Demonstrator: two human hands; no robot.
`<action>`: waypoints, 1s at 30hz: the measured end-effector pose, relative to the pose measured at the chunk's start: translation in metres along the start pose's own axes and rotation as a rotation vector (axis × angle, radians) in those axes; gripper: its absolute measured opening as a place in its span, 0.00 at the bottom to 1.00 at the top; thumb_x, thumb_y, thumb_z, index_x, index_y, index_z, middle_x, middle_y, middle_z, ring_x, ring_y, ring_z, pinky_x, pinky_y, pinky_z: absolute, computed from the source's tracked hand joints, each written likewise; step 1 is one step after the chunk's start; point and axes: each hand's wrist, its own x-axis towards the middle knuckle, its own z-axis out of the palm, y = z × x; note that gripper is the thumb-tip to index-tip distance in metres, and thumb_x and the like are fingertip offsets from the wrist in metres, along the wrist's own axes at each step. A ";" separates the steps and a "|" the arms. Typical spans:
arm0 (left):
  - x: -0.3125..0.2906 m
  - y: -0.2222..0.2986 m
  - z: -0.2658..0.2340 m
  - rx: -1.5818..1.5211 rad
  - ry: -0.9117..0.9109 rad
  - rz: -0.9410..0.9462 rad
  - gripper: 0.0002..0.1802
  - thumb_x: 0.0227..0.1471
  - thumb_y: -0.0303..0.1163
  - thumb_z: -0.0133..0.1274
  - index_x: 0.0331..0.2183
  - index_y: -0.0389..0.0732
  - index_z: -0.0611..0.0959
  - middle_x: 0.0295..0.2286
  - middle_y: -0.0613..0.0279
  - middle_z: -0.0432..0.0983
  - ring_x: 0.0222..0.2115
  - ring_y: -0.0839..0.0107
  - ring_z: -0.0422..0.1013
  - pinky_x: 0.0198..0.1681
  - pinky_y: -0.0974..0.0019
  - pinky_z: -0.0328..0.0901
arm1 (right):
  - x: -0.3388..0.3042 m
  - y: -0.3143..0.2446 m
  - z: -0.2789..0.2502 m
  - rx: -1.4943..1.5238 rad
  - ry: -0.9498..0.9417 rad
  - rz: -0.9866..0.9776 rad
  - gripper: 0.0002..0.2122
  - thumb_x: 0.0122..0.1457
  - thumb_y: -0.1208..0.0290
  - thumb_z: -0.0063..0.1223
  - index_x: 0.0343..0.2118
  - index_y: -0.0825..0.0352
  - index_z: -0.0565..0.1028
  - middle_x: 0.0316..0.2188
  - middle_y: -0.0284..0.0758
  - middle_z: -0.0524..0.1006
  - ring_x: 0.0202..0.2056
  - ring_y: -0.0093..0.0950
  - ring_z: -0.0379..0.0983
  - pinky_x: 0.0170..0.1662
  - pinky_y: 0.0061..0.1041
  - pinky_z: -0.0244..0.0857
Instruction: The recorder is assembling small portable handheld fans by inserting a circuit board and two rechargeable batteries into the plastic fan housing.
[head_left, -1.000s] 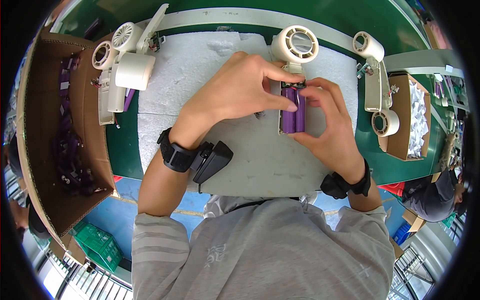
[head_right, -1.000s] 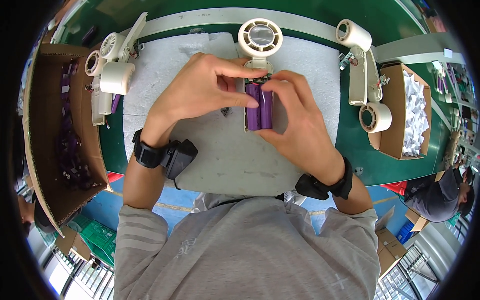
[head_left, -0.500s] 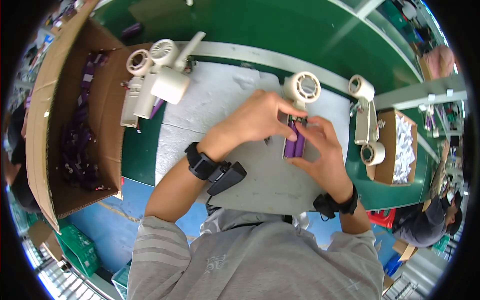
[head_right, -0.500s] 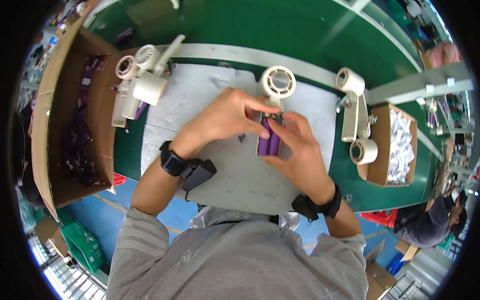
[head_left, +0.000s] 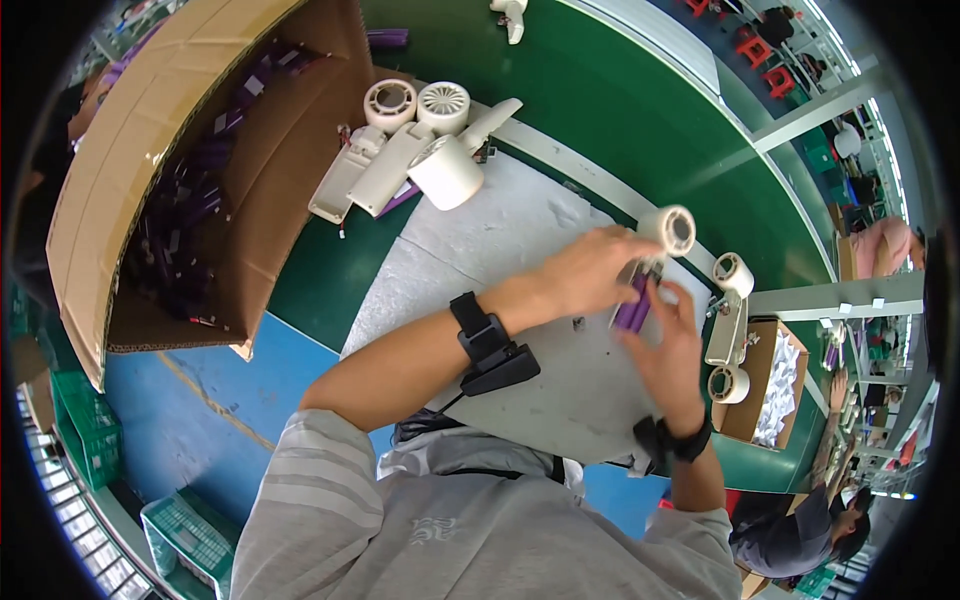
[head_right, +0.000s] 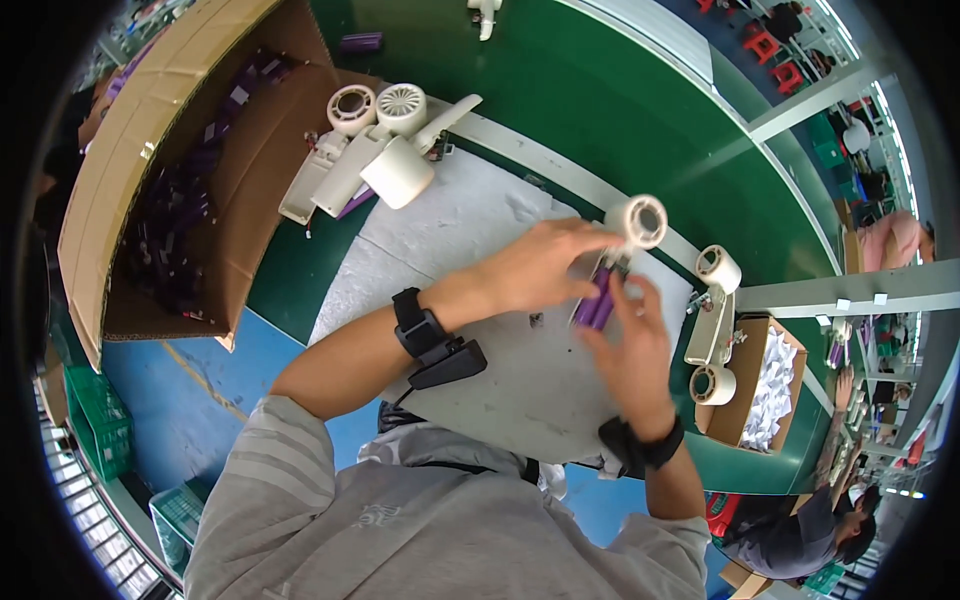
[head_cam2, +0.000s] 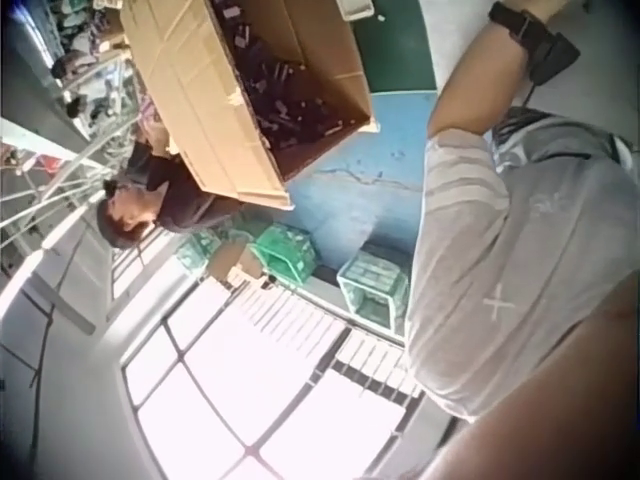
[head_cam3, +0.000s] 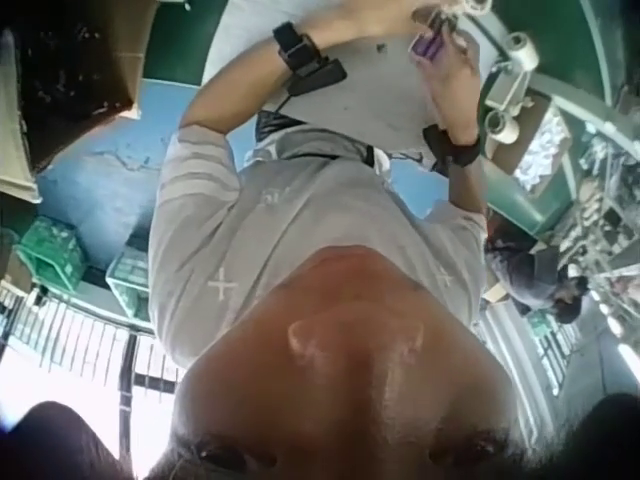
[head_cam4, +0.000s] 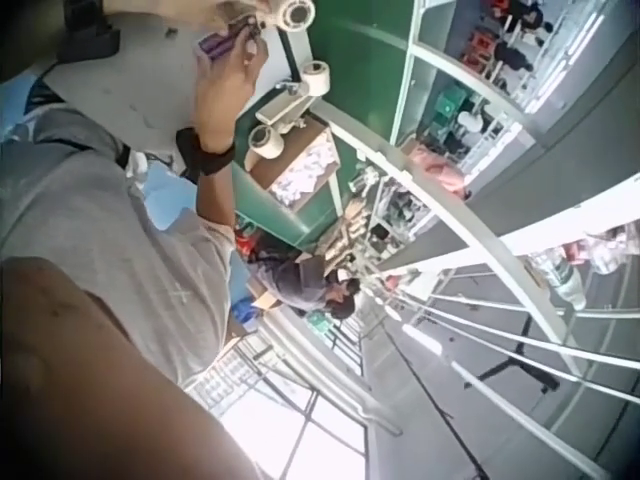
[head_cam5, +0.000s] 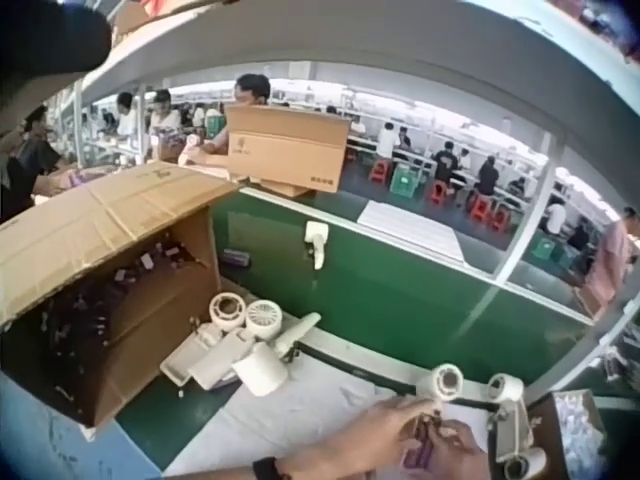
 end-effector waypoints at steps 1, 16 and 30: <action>-0.001 -0.003 0.002 0.000 0.012 -0.009 0.29 0.40 0.29 0.64 0.48 0.38 0.78 0.39 0.48 0.77 0.38 0.56 0.74 0.43 0.58 0.69 | 0.018 0.013 0.001 -0.174 0.068 0.040 0.29 0.44 0.74 0.67 0.52 0.67 0.71 0.51 0.42 0.67 0.44 0.38 0.72 0.46 0.34 0.69; 0.016 -0.002 -0.020 0.040 0.024 -0.449 0.10 0.44 0.32 0.57 0.28 0.35 0.83 0.27 0.44 0.78 0.32 0.48 0.75 0.38 0.52 0.71 | 0.229 -0.031 0.005 0.030 -0.033 -0.250 0.23 0.53 0.76 0.58 0.54 0.61 0.70 0.54 0.35 0.70 0.41 0.30 0.73 0.45 0.28 0.68; 0.014 -0.006 -0.032 0.032 0.323 -0.488 0.17 0.49 0.38 0.53 0.19 0.35 0.81 0.22 0.44 0.77 0.28 0.46 0.74 0.35 0.50 0.70 | 0.361 -0.011 0.067 -0.671 0.064 -0.582 0.18 0.45 0.87 0.52 0.42 0.68 0.73 0.48 0.40 0.72 0.45 0.43 0.72 0.45 0.37 0.70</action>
